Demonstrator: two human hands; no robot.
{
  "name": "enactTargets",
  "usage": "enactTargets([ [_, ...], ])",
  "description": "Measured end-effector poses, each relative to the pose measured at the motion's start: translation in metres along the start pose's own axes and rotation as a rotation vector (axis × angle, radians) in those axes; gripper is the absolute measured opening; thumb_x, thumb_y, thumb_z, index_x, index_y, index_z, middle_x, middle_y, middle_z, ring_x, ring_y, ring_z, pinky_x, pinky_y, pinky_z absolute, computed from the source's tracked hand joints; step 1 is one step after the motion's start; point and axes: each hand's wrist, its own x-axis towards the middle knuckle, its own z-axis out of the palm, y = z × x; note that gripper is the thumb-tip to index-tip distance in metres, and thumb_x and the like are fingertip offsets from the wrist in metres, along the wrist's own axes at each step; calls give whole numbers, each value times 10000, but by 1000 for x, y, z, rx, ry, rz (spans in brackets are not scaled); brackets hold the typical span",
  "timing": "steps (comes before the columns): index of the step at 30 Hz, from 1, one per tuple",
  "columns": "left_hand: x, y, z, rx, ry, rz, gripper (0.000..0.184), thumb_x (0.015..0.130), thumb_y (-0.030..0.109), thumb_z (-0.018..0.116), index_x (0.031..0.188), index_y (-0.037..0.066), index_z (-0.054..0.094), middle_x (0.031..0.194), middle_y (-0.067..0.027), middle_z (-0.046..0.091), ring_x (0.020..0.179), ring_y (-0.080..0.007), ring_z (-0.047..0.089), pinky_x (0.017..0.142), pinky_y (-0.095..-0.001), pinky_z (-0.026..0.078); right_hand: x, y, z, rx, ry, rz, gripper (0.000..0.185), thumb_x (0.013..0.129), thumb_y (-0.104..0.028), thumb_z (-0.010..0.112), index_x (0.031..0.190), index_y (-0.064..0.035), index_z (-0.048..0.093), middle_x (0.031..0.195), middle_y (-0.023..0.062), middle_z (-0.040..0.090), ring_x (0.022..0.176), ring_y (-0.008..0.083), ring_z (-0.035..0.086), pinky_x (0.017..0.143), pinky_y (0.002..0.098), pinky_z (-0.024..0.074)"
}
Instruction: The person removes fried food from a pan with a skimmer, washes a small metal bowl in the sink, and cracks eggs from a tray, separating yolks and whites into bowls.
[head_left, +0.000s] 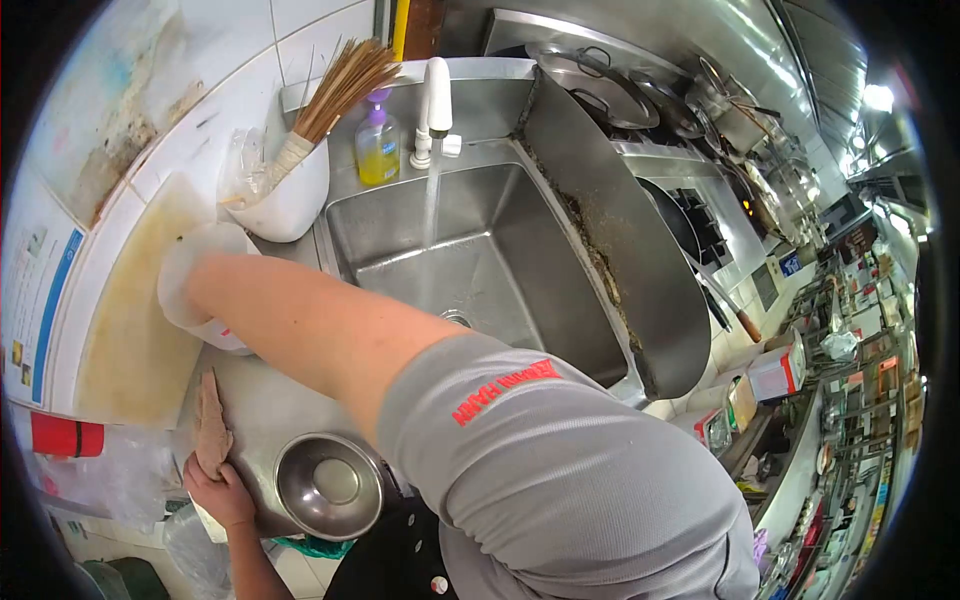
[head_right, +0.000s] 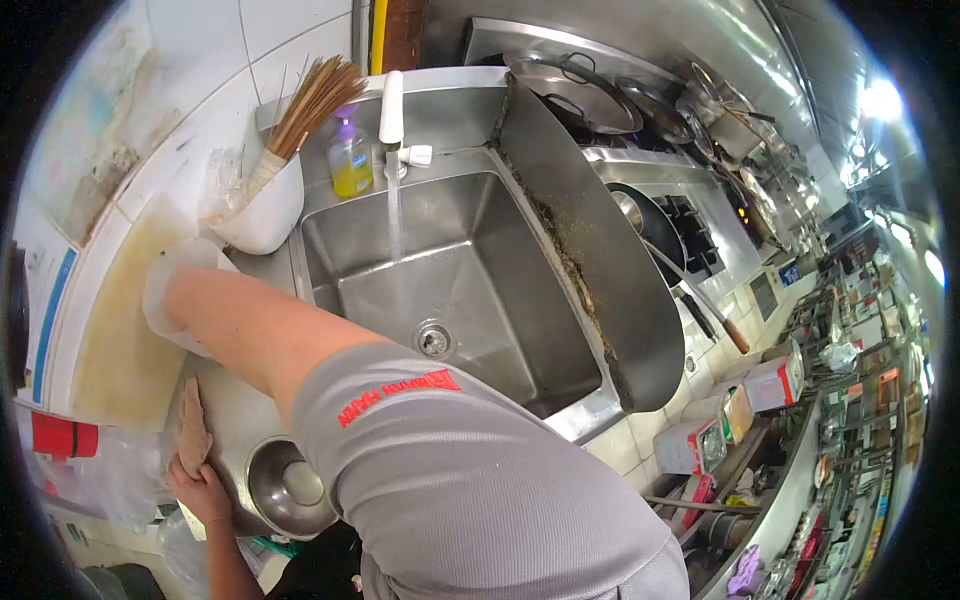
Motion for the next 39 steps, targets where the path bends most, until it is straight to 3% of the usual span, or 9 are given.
enactTargets([
  [5, 0, -5, 2, 7, -8, 22, 425, 824, 149, 557, 1204, -43, 561, 1195, -256, 572, 1093, -449, 538, 988, -499, 420, 57, 19, 60, -135, 12, -15, 279, 755, -227, 763, 1018, -135, 782, 1080, 92, 744, 1016, 281, 700, 851, 430, 553],
  [14, -2, -20, 7, 61, 1, 43, 471, 850, 177, 557, 1249, -74, 546, 1230, -285, 564, 1129, -465, 536, 1008, -505, 417, -93, 18, -71, 281, 458, -17, 268, 734, -243, 690, 895, -33, 737, 900, 181, 725, 853, 306, 711, 774, 403, 566],
  [18, -2, -23, 9, 96, 6, 42, 483, 863, 196, 564, 1265, -70, 539, 1242, -285, 558, 1136, -466, 532, 1009, -509, 416, -197, 93, -65, 689, 461, 285, 256, 815, -202, 657, 1002, -29, 680, 862, 42, 681, 765, 136, 616, 692, 295, 507],
  [20, -2, -23, 10, 104, 12, 39, 488, 869, 207, 568, 1274, -65, 535, 1248, -283, 556, 1140, -467, 529, 1011, -511, 414, -232, 160, -28, 1569, 472, 215, 361, 930, -161, 534, 1253, 0, 535, 1167, 161, 648, 977, 338, 689, 862, 472, 572],
  [23, -3, -35, 14, 109, 8, 50, 486, 883, 222, 565, 1288, -45, 533, 1258, -276, 552, 1147, -467, 525, 1014, -512, 412, -290, 233, -22, 1738, 596, 625, 394, 985, -180, 457, 1324, 15, 506, 1177, 204, 647, 1057, 379, 662, 941, 503, 552],
  [24, -3, -37, 16, 105, 9, 42, 485, 884, 221, 563, 1289, -44, 533, 1260, -274, 551, 1148, -467, 525, 1014, -511, 412, -298, 276, -17, 1570, 754, 664, 339, 968, -190, 507, 1226, 23, 563, 1125, 185, 667, 1043, 329, 663, 885, 471, 556],
  [26, -3, -38, 16, 102, 1, 36, 483, 886, 218, 560, 1292, -42, 533, 1265, -272, 550, 1150, -466, 525, 1016, -509, 412, -321, 324, -41, 422, 695, 850, 377, 853, -273, 668, 1135, -34, 599, 1030, 146, 688, 985, 292, 676, 819, 421, 536],
  [30, -3, -45, 19, 63, -9, 37, 489, 894, 214, 562, 1305, -48, 525, 1273, -271, 547, 1163, -465, 521, 1022, -503, 411, -352, 327, -81, -921, -125, 762, 361, 879, -304, 642, 1196, -134, 671, 1324, 134, 610, 1277, 331, 532, 1071, 550, 390],
  [39, -4, -57, 26, 69, 8, 55, 484, 903, 195, 571, 1326, -32, 510, 1291, -257, 552, 1165, -458, 531, 1019, -487, 421, -446, 329, 36, -1146, -576, 379, 434, 961, -270, 511, 1326, -62, 619, 1510, 198, 456, 1444, 364, 351, 1168, 637, 179],
])
